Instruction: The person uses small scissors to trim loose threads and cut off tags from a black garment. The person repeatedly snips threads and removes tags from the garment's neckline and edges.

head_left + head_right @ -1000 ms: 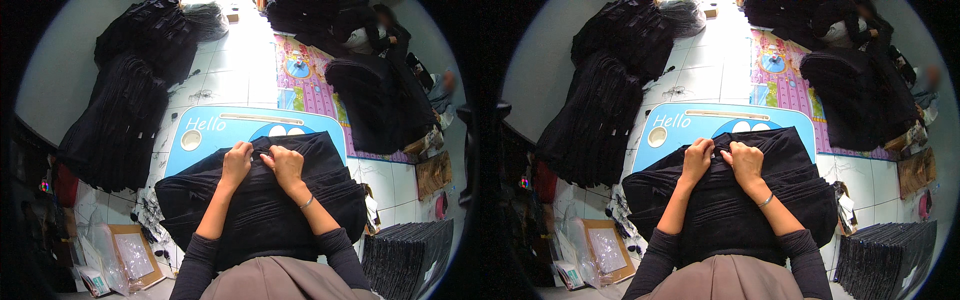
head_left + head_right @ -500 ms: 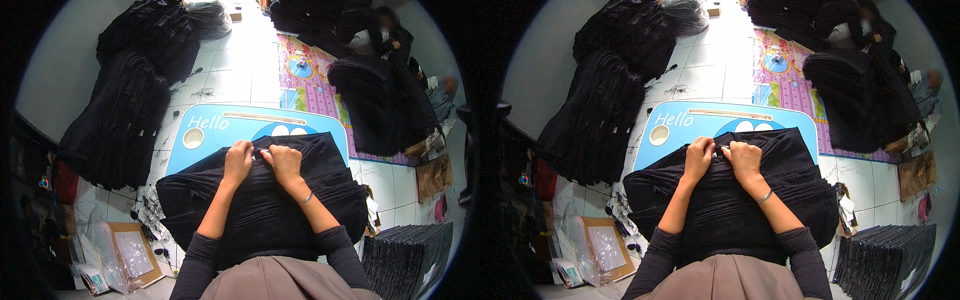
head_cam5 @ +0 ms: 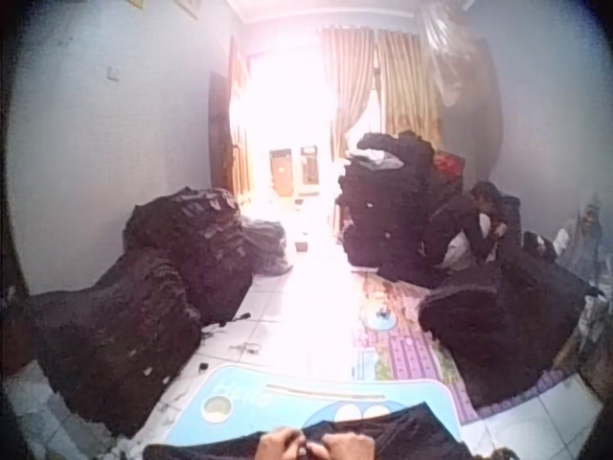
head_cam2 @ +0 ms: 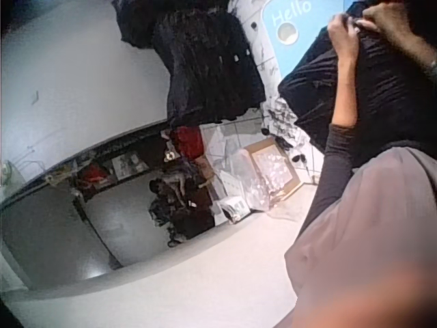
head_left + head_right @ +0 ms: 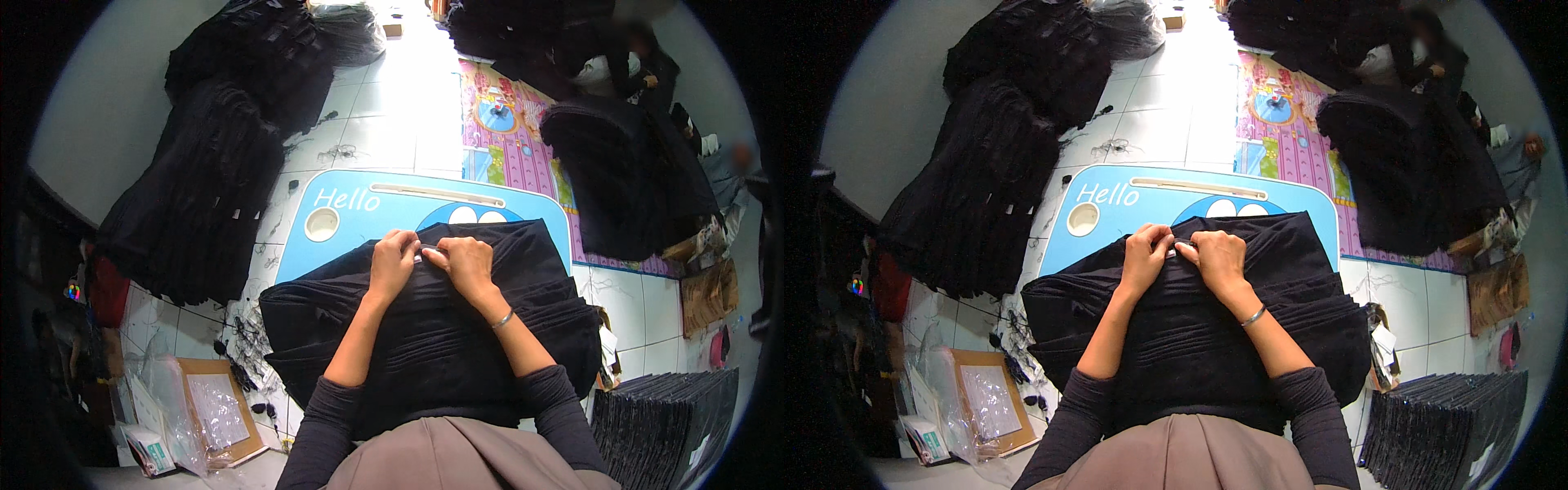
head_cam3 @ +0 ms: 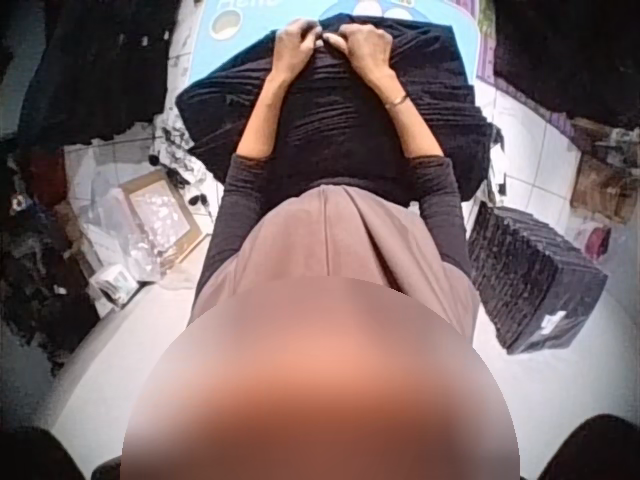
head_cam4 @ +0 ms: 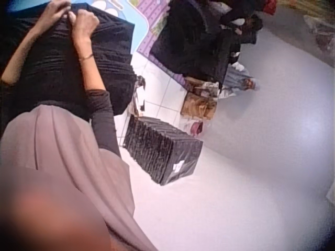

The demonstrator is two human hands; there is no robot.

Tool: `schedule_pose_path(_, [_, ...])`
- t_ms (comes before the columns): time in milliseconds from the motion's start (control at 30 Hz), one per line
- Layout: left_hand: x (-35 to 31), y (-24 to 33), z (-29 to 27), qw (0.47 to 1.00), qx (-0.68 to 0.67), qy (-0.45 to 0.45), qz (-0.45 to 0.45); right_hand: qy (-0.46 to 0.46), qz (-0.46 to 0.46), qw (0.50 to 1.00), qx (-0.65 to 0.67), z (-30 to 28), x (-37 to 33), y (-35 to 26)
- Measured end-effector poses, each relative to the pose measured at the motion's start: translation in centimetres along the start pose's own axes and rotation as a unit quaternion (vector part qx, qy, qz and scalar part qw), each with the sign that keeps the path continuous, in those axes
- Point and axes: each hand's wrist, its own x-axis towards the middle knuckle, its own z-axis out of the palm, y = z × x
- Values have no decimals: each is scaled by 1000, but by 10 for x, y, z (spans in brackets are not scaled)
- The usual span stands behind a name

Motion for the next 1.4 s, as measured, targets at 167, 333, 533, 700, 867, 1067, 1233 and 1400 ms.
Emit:
schedule_pose_path(167, [2, -3, -3, 1000, 11, -19, 18, -8, -8, 1000, -8, 0, 0, 1])
schedule_pose_path(333, [2, -17, -6, 992, -93, -23, -76, -39, 8, 999, -8, -2, 1, 2])
schedule_pose_path(533, [7, -26, -22, 956, -253, 15, -149, -34, 17, 999, 28, -5, -1, 4])
schedule_pose_path(700, [0, -27, -147, 781, 408, 471, -45, -18, 119, 986, 116, -11, 3, 7])
schedule_pose_path(867, [-11, -11, -114, 971, 175, 146, -78, -55, 34, 995, 75, 5, 23, -16])
schedule_pose_path(1067, [-16, 0, -33, 903, 384, 55, -184, -40, 21, 993, 105, 26, 24, -32])
schedule_pose_path(1233, [-28, -16, -66, 966, 183, 107, -148, -28, -31, 994, 103, 27, 17, -29])
schedule_pose_path(1400, [-40, -34, -103, 890, -349, 54, -290, -31, 28, 992, 115, 28, 20, -36])
